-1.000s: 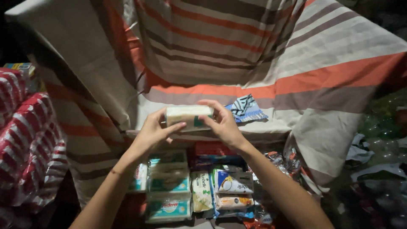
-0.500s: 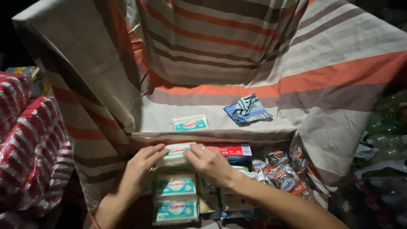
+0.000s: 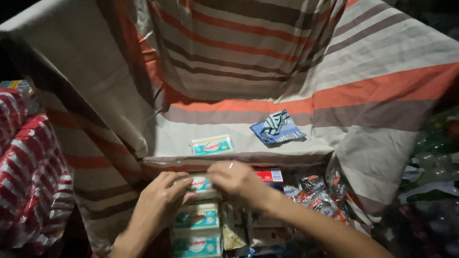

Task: Arranging small silver packets from a pile into an organized row on a surface.

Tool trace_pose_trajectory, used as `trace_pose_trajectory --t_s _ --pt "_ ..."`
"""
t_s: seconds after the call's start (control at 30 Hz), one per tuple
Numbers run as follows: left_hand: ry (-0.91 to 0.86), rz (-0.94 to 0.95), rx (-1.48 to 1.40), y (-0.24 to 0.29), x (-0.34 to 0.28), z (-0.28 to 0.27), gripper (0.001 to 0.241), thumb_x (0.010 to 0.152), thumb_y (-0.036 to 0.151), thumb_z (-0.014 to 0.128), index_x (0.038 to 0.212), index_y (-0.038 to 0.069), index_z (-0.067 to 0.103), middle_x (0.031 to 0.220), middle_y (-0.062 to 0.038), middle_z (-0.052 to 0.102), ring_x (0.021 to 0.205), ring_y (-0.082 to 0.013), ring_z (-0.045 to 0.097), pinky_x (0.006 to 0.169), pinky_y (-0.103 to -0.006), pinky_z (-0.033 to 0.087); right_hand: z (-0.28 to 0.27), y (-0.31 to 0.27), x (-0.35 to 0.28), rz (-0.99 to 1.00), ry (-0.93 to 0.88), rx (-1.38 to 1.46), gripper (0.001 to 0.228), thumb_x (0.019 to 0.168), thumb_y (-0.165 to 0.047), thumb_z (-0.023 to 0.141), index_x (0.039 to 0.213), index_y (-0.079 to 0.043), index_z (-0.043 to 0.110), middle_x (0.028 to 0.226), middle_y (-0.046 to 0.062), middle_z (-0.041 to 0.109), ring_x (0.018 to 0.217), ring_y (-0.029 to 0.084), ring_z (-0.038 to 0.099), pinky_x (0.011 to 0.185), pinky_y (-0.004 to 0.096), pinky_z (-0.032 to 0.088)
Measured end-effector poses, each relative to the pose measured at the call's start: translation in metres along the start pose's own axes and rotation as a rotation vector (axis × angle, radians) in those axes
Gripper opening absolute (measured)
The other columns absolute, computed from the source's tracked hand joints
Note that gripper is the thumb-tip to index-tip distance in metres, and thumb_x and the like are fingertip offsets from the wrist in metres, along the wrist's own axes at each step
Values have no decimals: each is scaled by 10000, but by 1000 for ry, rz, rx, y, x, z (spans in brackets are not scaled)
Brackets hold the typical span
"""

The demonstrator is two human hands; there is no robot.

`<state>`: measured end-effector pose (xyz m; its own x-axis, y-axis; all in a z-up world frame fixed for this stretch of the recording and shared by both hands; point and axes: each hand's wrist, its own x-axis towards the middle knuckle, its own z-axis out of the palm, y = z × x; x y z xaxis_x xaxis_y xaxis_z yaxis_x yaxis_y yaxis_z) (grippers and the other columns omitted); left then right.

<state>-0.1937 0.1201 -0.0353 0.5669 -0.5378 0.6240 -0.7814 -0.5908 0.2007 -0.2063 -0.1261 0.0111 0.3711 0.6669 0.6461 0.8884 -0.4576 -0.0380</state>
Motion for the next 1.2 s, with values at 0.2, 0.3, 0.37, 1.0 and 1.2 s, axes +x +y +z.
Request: trace_pose_trajectory --t_s 0.2,0.3,0.37,1.0,1.2 --pt "115 96 -141 8 74 -19 176 966 241 667 982 72 710 975 -115 703 868 -292 635 771 -401 525 -14 110 17 476 -231 153 277 926 -239 707 1165 -100 692 1169 101 744 1092 279 690 961 387 491" --pt "92 -10 -142 7 109 -2 134 883 184 746 1015 192 727 971 -18 711 985 -282 674 787 -402 577 -6 140 19 484 -427 359 559 750 -234 862 1246 -75 658 1214 197 708 1216 456 612 1063 561 458" --pt "83 1 -120 -2 130 9 128 873 182 750 996 183 712 930 -18 691 974 -280 666 766 -411 573 2 150 14 458 -519 336 644 739 -220 869 1292 -12 613 1222 290 668 1209 513 589 1079 588 437" --pt "-17 -525 -1089 -70 220 97 711 951 308 741 1490 18 379 1184 -296 634 975 -344 733 861 -433 626 -19 204 -17 555 235 -44 832 686 -291 843 1457 -143 567 1124 101 617 1027 321 651 890 441 532" --pt "60 -622 -1342 -37 238 103 340 904 241 810 1138 22 695 903 -126 711 801 -206 747 810 -419 649 -9 203 -20 699 342 -34 860 641 -382 885 1434 -213 597 1132 51 603 1047 270 649 931 413 520"
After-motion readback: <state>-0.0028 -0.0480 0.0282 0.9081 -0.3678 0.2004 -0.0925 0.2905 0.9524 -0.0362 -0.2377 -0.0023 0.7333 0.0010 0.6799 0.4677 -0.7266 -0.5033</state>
